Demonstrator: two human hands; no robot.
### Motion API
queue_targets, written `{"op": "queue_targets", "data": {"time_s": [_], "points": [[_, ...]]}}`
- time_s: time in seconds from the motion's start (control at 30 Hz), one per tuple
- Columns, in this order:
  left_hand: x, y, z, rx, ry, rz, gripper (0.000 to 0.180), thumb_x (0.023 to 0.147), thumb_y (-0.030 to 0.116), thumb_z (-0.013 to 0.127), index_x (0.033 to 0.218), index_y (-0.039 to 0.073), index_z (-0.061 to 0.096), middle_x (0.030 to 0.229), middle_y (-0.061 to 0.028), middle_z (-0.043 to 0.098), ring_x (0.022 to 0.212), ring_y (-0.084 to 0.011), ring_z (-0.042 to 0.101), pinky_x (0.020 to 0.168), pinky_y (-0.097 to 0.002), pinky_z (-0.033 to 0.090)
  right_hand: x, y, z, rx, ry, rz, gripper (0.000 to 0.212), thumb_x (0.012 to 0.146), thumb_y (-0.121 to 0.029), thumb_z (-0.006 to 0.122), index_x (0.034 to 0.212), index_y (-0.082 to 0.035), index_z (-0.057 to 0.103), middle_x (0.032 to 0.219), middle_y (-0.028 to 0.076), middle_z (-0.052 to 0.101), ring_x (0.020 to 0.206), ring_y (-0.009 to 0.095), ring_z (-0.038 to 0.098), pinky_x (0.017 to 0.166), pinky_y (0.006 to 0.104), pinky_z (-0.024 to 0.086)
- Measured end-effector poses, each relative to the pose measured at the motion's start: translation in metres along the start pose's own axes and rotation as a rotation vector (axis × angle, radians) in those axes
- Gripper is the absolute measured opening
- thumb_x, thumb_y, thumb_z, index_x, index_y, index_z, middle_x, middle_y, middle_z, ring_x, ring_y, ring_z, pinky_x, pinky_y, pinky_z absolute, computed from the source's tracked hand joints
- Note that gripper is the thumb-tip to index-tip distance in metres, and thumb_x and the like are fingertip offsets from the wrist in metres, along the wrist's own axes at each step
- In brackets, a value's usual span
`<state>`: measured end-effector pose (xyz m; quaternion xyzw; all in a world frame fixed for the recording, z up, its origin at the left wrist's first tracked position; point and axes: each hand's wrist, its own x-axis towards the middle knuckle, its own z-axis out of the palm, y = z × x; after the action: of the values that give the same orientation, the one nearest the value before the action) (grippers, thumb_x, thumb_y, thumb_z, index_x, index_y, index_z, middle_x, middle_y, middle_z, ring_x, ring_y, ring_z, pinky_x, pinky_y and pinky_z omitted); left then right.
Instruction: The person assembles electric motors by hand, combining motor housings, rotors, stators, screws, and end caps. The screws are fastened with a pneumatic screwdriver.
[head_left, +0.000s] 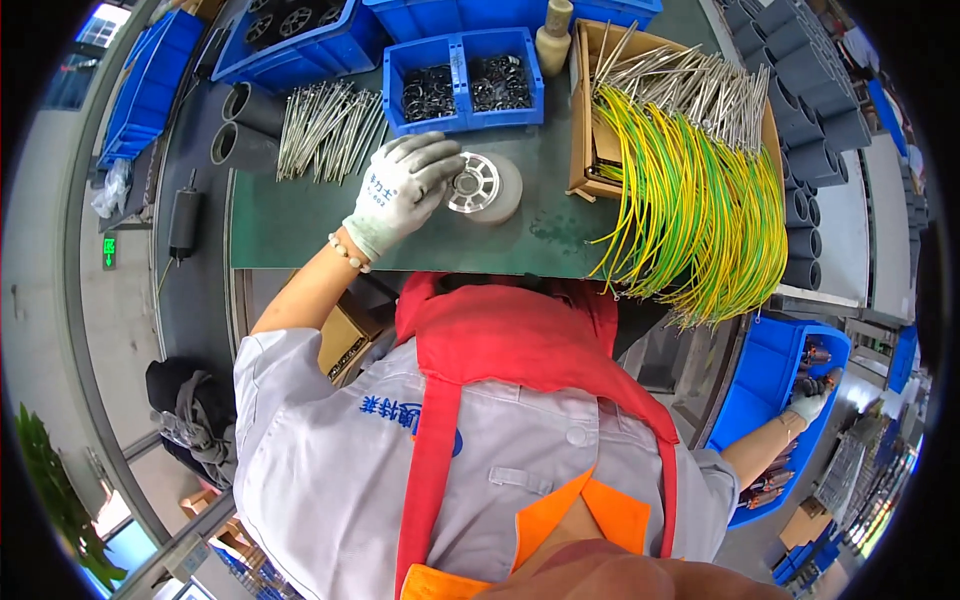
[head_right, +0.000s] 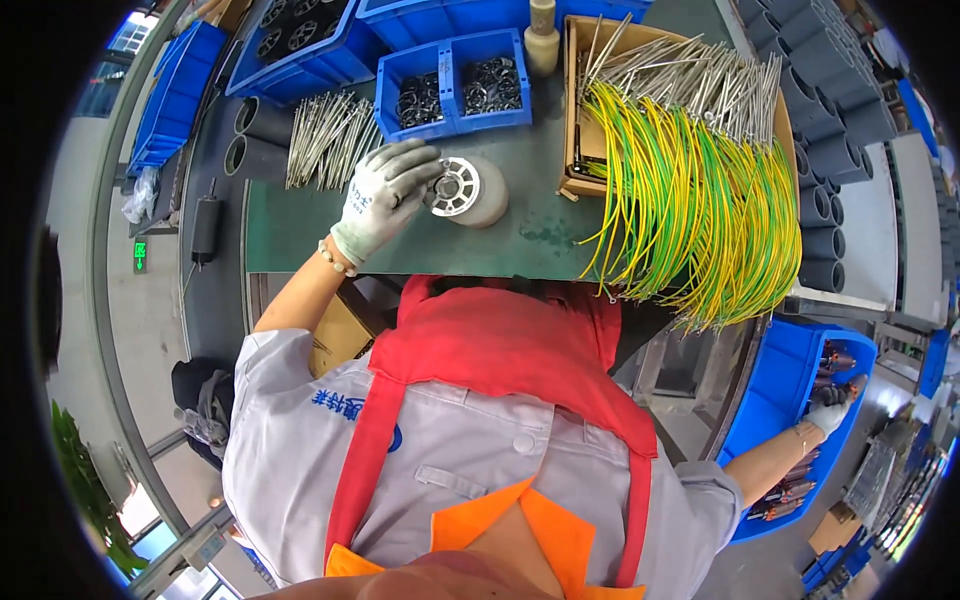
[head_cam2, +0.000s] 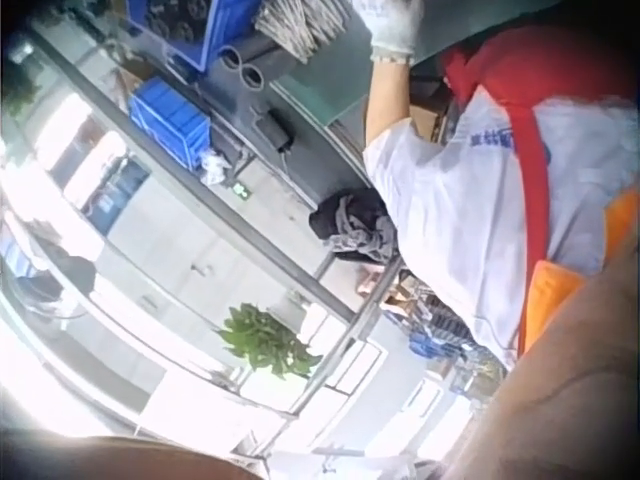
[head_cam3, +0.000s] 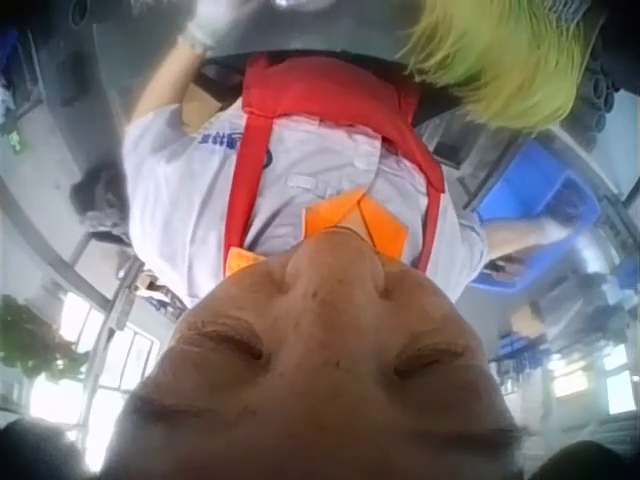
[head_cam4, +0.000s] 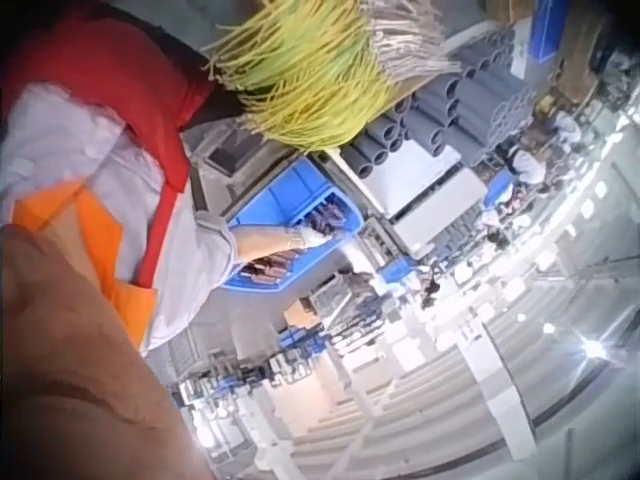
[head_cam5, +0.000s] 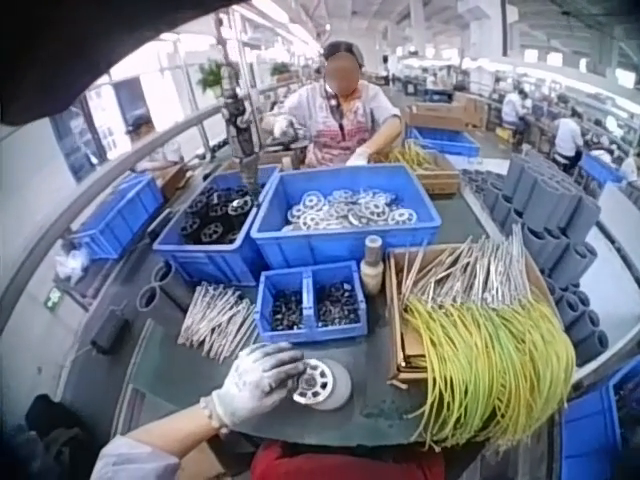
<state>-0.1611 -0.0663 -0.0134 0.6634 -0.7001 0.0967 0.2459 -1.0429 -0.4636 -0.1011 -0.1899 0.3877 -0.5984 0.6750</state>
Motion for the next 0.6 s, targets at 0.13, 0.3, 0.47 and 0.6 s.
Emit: {"op": "queue_targets", "data": {"time_s": [0.13, 0.3, 0.47, 0.6], "points": [[0.010, 0.017, -0.007, -0.096, 0.076, -0.024, 0.035, 0.075, 0.002, 0.066, 0.110, 0.006, 0.068, 0.118, -0.0110, 0.066, 0.111, -0.0315, 0.062, 0.093, -0.0424, 0.049, -0.124, 0.066, 0.187, -0.244, 0.112, -0.299, 0.020, 0.101, -0.023, 0.052, 0.084, -0.013, 0.052, 0.059, -0.007, 0.030, 0.046, 0.006, 0.025, 0.042, 0.0229, 0.023], [0.030, 0.091, 0.017, -0.822, -0.125, -0.047, 0.026, 0.092, 0.022, 0.060, 0.110, 0.005, 0.068, 0.113, -0.0142, 0.068, 0.107, -0.0309, 0.063, 0.093, -0.0420, 0.049, -0.191, 0.123, 0.233, -0.306, -0.364, -0.142, 0.022, 0.100, -0.028, 0.055, 0.082, -0.014, 0.053, 0.065, -0.008, 0.037, 0.052, 0.004, 0.031, 0.046, 0.0210, 0.025], [0.068, 0.166, 0.070, -1.398, -0.480, -0.325, 0.055, 0.091, 0.033, 0.066, 0.132, -0.002, 0.053, 0.122, -0.0182, 0.065, 0.116, -0.0273, 0.061, 0.102, -0.0379, 0.046, -0.250, 0.273, 0.292, -0.415, -0.451, 0.094, 0.045, 0.085, -0.034, 0.072, 0.118, -0.007, 0.057, 0.089, -0.001, 0.059, 0.074, 0.009, 0.056, 0.058, 0.0265, 0.045], [0.084, 0.164, 0.075, -2.078, -0.280, -0.745, 0.047, 0.088, 0.018, 0.072, 0.125, 0.002, 0.048, 0.107, -0.0101, 0.064, 0.097, -0.0191, 0.063, 0.085, -0.0336, 0.052, -0.270, 0.336, 0.365, -0.770, -0.908, 0.455, 0.050, 0.084, -0.021, 0.074, 0.124, 0.001, 0.053, 0.088, 0.005, 0.063, 0.075, 0.016, 0.061, 0.067, 0.0315, 0.051]]}}
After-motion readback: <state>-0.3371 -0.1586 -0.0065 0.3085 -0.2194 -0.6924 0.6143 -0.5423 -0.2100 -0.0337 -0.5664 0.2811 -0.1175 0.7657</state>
